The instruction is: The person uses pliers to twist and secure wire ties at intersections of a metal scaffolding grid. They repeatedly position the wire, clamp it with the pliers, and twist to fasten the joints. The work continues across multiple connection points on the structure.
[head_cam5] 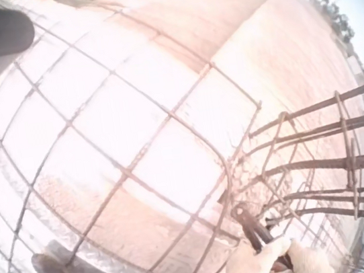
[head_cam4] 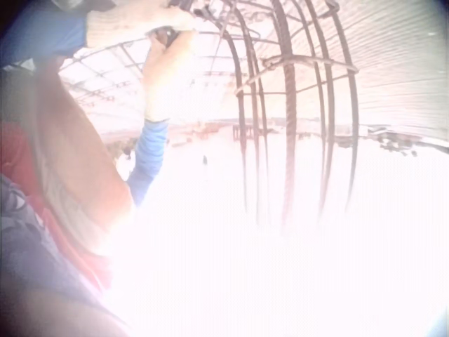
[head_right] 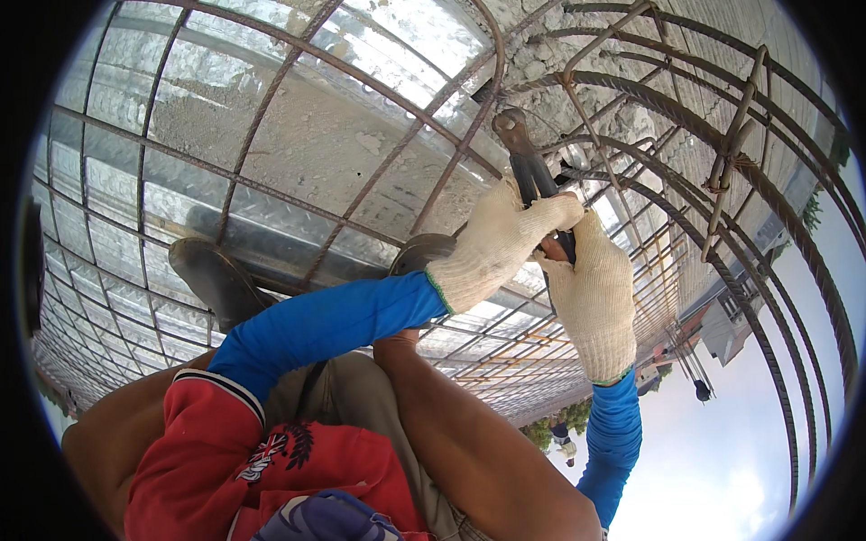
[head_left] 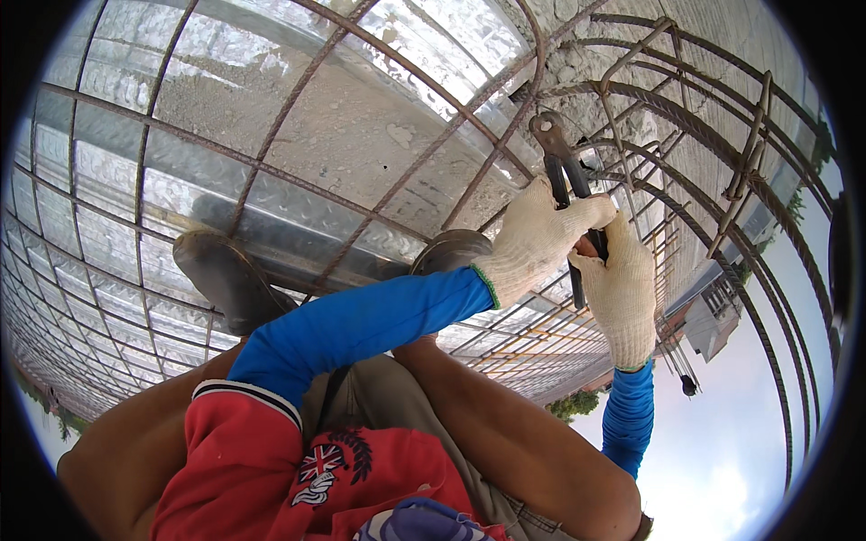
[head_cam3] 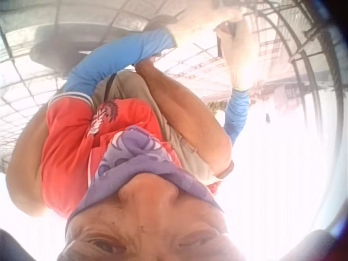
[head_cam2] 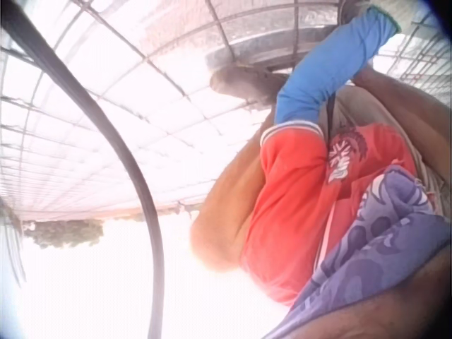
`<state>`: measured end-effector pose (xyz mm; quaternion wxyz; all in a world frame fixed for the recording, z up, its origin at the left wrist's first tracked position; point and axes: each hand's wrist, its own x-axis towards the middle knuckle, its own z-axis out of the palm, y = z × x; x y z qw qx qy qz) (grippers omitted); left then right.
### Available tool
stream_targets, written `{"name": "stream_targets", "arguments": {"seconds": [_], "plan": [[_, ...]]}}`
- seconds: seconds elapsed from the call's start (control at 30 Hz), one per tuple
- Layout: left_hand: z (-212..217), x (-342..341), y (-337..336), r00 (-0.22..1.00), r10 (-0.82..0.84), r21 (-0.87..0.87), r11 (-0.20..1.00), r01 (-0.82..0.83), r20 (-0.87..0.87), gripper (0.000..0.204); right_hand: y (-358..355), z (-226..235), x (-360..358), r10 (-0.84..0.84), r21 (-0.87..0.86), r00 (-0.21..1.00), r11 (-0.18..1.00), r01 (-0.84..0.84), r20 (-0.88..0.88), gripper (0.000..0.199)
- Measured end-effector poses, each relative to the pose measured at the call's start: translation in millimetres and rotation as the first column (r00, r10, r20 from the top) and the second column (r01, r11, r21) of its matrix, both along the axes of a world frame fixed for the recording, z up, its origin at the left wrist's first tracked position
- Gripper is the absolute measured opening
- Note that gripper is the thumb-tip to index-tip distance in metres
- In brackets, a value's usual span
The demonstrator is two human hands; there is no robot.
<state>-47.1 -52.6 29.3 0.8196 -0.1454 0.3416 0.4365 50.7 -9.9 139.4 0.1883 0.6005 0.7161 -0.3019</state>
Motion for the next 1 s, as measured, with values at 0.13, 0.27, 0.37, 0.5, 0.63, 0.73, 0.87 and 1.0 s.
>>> {"name": "stream_targets", "arguments": {"seconds": [0.13, 0.27, 0.37, 0.5, 0.63, 0.73, 0.87, 1.0], "plan": [[7, -4, 4, 1.0, 0.002, -0.025, 1.0, -0.003, -0.03, 0.031, -1, 3, 1, 0.031, -0.004, 0.988, 1.0, -0.031, 0.15, 0.037], [1, 0, 3, 0.999, 0.023, 0.04, 0.999, -0.021, -0.049, 0.031, 4, 8, -5, 0.092, 0.054, 0.987, 0.994, -0.1, 0.13, 0.033], [-3, 4, 4, 0.996, 0.048, 0.037, 0.998, -0.045, -0.078, 0.032, 7, 6, -4, 0.146, 0.062, 0.98, 0.986, -0.155, 0.133, 0.031], [-2, 4, 5, 0.993, 0.029, 0.023, 0.999, -0.027, -0.111, 0.036, 8, 6, -5, 0.164, 0.077, 0.974, 0.981, -0.178, 0.155, 0.028], [-1, 4, 6, 0.988, 0.007, 0.021, 1.0, -0.004, -0.152, 0.036, 7, 5, -2, 0.168, 0.106, 0.971, 0.977, -0.188, 0.17, 0.024], [0, 4, 5, 0.99, 0.085, 0.025, 0.996, -0.082, -0.109, 0.034, 10, 5, -5, 0.187, 0.088, 0.964, 0.975, -0.206, 0.187, 0.024], [-3, 4, 5, 0.993, 0.072, 0.019, 0.997, -0.071, -0.092, 0.029, 9, 2, -6, 0.2, 0.091, 0.964, 0.972, -0.218, 0.174, 0.024], [4, -1, 8, 0.999, 0.03, -0.015, 0.999, -0.031, -0.043, 0.021, 6, 3, -10, 0.15, 0.097, 0.979, 0.982, -0.164, 0.135, 0.025]]}}
